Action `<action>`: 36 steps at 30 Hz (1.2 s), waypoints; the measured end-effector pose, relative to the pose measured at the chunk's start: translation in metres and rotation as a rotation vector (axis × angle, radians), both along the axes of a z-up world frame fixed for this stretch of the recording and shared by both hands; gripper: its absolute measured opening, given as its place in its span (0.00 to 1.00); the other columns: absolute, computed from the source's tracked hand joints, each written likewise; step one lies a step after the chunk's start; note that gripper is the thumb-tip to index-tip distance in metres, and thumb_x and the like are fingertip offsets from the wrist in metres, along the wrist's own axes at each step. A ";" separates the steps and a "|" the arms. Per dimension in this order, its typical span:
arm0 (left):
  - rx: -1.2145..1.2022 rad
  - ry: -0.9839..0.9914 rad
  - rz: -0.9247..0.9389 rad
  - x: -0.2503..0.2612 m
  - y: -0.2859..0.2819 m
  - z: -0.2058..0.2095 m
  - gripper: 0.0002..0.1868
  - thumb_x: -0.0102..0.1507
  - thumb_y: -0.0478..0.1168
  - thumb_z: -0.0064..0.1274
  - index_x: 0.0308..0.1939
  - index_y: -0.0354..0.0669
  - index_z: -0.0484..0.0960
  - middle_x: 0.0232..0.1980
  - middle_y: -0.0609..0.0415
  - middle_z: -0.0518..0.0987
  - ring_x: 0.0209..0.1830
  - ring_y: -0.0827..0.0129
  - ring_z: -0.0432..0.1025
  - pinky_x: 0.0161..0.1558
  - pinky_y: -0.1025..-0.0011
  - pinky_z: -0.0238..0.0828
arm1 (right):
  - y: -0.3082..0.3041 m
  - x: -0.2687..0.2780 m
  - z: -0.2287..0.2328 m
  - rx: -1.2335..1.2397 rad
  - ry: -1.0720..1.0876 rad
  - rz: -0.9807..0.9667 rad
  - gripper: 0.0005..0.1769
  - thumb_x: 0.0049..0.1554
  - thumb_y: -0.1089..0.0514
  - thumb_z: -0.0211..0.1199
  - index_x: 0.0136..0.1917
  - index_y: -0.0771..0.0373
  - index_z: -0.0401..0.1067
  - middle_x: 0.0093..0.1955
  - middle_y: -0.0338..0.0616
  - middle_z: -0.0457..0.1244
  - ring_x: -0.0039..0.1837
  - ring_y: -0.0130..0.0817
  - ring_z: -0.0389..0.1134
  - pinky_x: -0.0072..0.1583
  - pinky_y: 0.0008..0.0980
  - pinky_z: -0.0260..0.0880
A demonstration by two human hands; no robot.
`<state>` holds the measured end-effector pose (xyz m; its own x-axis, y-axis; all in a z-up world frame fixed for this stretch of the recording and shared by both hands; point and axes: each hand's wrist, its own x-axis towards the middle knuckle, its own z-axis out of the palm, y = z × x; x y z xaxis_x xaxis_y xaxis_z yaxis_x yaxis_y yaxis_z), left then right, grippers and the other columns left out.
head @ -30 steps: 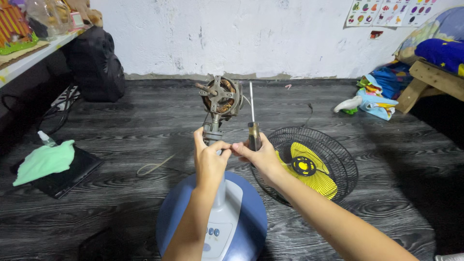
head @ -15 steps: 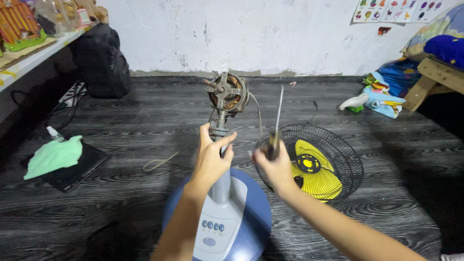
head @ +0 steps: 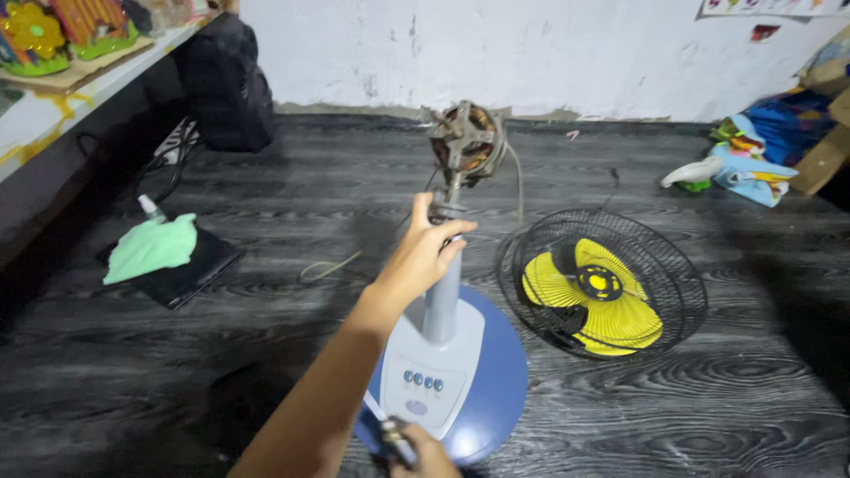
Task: The person uses a screwdriver to loosen and remove screws from the motor housing of a standing fan. They then detach the motor assembly from the fan stand and rotate it to inspect the internal components.
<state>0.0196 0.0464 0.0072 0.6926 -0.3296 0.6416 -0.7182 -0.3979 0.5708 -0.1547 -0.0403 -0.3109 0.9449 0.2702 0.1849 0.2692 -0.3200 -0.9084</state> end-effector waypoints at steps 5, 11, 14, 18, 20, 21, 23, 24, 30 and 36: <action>0.006 -0.008 -0.104 0.008 0.006 0.004 0.20 0.61 0.35 0.62 0.58 0.52 0.84 0.66 0.36 0.60 0.57 0.41 0.73 0.64 0.59 0.68 | 0.067 0.014 0.025 -0.176 0.050 0.135 0.24 0.49 0.67 0.67 0.60 0.61 0.70 0.55 0.57 0.66 0.60 0.50 0.69 0.62 0.40 0.70; 0.042 0.077 -0.112 0.010 0.005 0.002 0.22 0.61 0.32 0.60 0.59 0.54 0.83 0.68 0.36 0.57 0.59 0.40 0.72 0.65 0.61 0.67 | 0.107 0.036 0.063 -0.114 0.226 -0.025 0.29 0.48 0.65 0.67 0.64 0.56 0.72 0.55 0.52 0.71 0.58 0.45 0.73 0.60 0.37 0.72; -0.014 0.017 -0.136 0.013 0.001 -0.002 0.23 0.60 0.30 0.61 0.59 0.52 0.83 0.68 0.35 0.57 0.61 0.39 0.71 0.66 0.61 0.67 | 0.117 0.045 0.072 -0.221 0.311 -0.150 0.30 0.49 0.57 0.73 0.65 0.55 0.70 0.58 0.51 0.70 0.62 0.45 0.71 0.61 0.38 0.70; -0.019 0.034 -0.133 0.012 0.002 -0.003 0.24 0.60 0.29 0.60 0.59 0.53 0.83 0.70 0.35 0.56 0.59 0.41 0.73 0.66 0.62 0.68 | 0.123 0.047 0.078 -0.415 0.258 -0.136 0.26 0.53 0.45 0.72 0.62 0.56 0.73 0.58 0.52 0.69 0.62 0.49 0.69 0.62 0.43 0.68; -0.020 0.061 -0.137 0.009 0.003 -0.001 0.25 0.59 0.29 0.60 0.59 0.52 0.83 0.71 0.33 0.54 0.59 0.40 0.72 0.64 0.61 0.68 | 0.126 0.050 0.075 -0.489 0.192 -0.126 0.25 0.55 0.42 0.71 0.60 0.56 0.75 0.58 0.53 0.68 0.62 0.51 0.68 0.62 0.45 0.67; -0.010 0.066 -0.141 0.008 0.003 0.001 0.25 0.60 0.29 0.60 0.60 0.53 0.82 0.71 0.34 0.55 0.59 0.41 0.73 0.64 0.61 0.68 | 0.128 0.050 0.072 -0.513 0.213 -0.126 0.25 0.56 0.41 0.70 0.60 0.56 0.75 0.58 0.53 0.68 0.61 0.51 0.69 0.62 0.45 0.67; 0.011 0.081 -0.147 0.006 0.005 0.000 0.25 0.61 0.29 0.59 0.61 0.53 0.81 0.70 0.34 0.56 0.58 0.43 0.74 0.64 0.62 0.69 | 0.130 0.051 0.065 -0.524 0.253 -0.137 0.24 0.56 0.41 0.69 0.59 0.56 0.76 0.57 0.52 0.69 0.59 0.50 0.70 0.61 0.45 0.68; 0.004 0.065 -0.151 0.006 0.006 0.000 0.25 0.61 0.29 0.59 0.61 0.53 0.81 0.71 0.34 0.56 0.58 0.42 0.74 0.64 0.62 0.69 | 0.129 0.052 0.062 -0.512 0.273 -0.147 0.24 0.54 0.42 0.70 0.58 0.56 0.76 0.56 0.52 0.69 0.58 0.50 0.71 0.60 0.44 0.69; 0.013 0.055 -0.144 0.008 0.005 0.001 0.25 0.60 0.29 0.60 0.61 0.54 0.82 0.71 0.34 0.55 0.57 0.42 0.74 0.63 0.62 0.70 | 0.119 0.063 0.049 -0.438 0.236 -0.164 0.30 0.53 0.48 0.69 0.65 0.56 0.67 0.53 0.55 0.70 0.55 0.51 0.72 0.59 0.44 0.71; 0.009 0.067 -0.137 0.006 0.005 0.002 0.24 0.61 0.30 0.59 0.60 0.54 0.82 0.70 0.35 0.56 0.56 0.42 0.74 0.63 0.62 0.69 | 0.053 0.064 0.077 -0.395 0.092 -0.189 0.20 0.54 0.52 0.69 0.56 0.57 0.67 0.52 0.54 0.68 0.55 0.54 0.70 0.56 0.47 0.70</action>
